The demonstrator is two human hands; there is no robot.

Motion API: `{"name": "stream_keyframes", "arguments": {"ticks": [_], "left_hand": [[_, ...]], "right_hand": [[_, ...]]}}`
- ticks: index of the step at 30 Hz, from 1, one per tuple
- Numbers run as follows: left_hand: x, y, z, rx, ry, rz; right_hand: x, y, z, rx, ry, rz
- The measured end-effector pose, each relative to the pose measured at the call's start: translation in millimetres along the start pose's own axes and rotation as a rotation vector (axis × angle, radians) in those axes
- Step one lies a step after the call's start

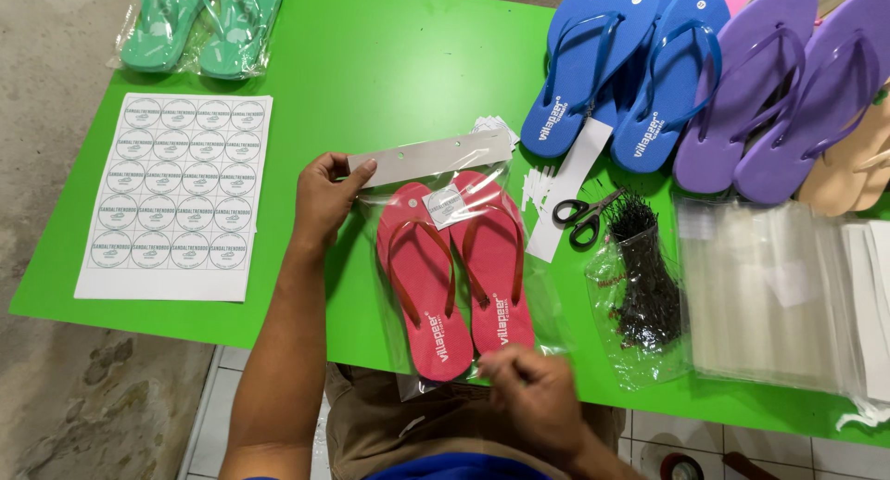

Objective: The person places a pair of pink flip-flops into a clear plastic bag, inserts a white cardboard header, and secures it with a zip tie. They then repeat the process with a pair of blue flip-flops, using scissors to trim the zip tie.

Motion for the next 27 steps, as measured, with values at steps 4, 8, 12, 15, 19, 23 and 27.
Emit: {"name": "stream_keyframes", "arguments": {"ticks": [4, 8, 12, 15, 19, 23, 27], "left_hand": [[11, 12, -24, 0.0, 0.267, 0.134], [6, 13, -34, 0.022, 0.358, 0.071], [1, 10, -39, 0.069, 0.503, 0.083], [-4, 9, -42, 0.078, 0.527, 0.058], [-2, 7, -46, 0.01, 0.516, 0.122], [1, 5, -53, 0.036, 0.375, 0.072], [13, 0, -53, -0.014, 0.429, 0.042]], "right_hand": [[53, -75, 76, -0.386, 0.147, 0.206], [73, -161, 93, -0.326, 0.019, 0.139], [64, -208, 89, -0.32, -0.027, -0.021], [59, -223, 84, -0.284, -0.091, 0.053], [58, -226, 89, -0.343, -0.131, 0.216], [63, -218, 89, -0.469, -0.084, 0.315], [72, -213, 74, -0.27, -0.182, 0.46]]}}
Point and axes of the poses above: each hand's wrist, its own y-axis away from the middle knuckle, its own z-axis out of the back of the hand, x = y × z, the point moved 6 cm from there along -y, towards the middle knuckle, and after that the axes turned 13 degrees about -z, right-handed, at the moved point
